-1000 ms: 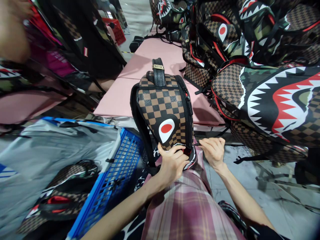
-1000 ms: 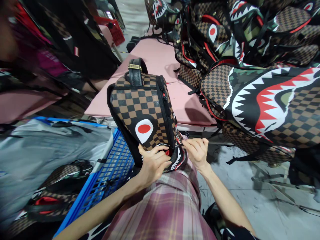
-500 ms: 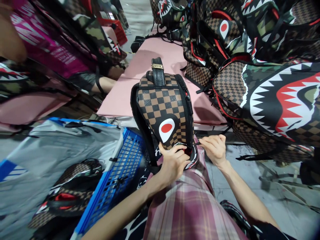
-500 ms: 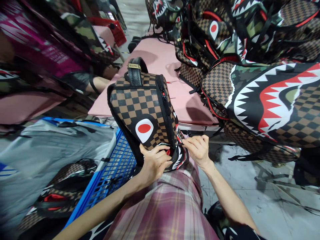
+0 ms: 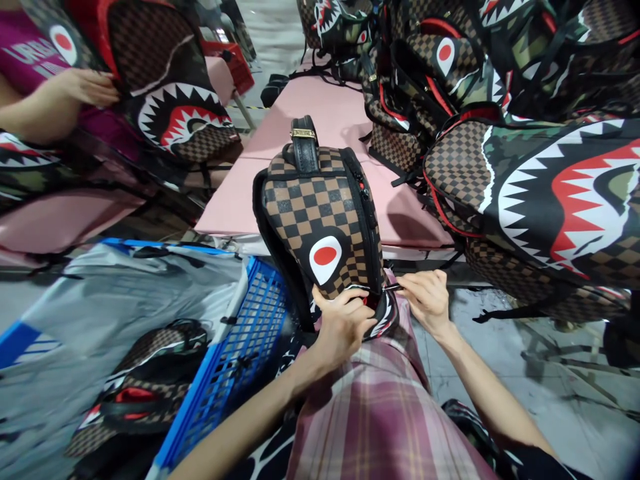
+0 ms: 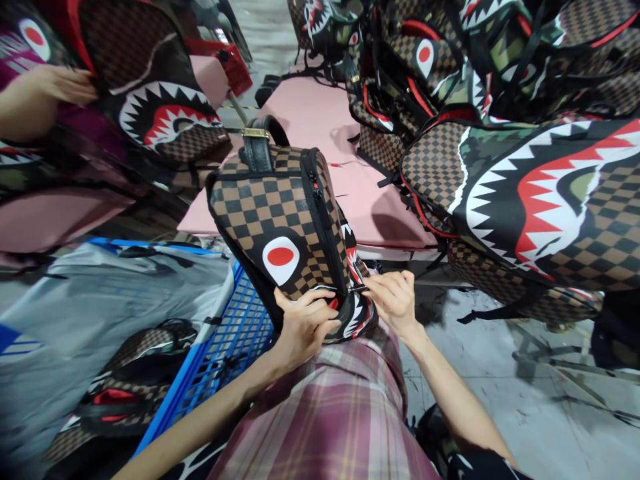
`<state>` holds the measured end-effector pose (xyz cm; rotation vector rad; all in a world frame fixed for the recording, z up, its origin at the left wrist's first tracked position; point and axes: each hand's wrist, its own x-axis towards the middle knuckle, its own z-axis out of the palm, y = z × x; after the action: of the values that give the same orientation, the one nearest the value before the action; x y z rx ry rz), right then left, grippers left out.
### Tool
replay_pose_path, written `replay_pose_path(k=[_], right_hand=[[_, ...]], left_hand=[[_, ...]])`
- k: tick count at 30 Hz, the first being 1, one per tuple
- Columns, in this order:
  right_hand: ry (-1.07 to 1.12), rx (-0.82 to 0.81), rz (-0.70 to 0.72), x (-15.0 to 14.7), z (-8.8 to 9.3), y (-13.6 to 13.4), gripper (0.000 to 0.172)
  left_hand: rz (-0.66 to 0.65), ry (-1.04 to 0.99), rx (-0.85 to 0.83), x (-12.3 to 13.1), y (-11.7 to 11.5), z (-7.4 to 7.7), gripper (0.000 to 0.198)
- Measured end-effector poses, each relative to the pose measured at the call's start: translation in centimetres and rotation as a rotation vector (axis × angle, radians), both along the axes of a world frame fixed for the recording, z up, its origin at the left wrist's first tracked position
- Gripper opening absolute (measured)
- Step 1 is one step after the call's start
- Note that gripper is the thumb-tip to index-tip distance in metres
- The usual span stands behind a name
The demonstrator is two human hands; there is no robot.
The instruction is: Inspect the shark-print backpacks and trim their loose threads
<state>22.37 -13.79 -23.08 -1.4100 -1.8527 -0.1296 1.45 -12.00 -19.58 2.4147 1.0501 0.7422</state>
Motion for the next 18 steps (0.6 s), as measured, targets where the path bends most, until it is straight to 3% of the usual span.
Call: replay_pose_path(k=[6,18], right_hand=[[-0.04,0.115,0.026,-0.44,0.68,0.57,0.012],[-0.07,0.132,0.026,-0.11,0.55,0.55,0.012]], left_hand=[[-0.001,0.025,-0.052,-0.03,-0.05,0.31,0.012],[0.007,0.021,-0.063,-0.08,-0.06,-0.17,0.012]])
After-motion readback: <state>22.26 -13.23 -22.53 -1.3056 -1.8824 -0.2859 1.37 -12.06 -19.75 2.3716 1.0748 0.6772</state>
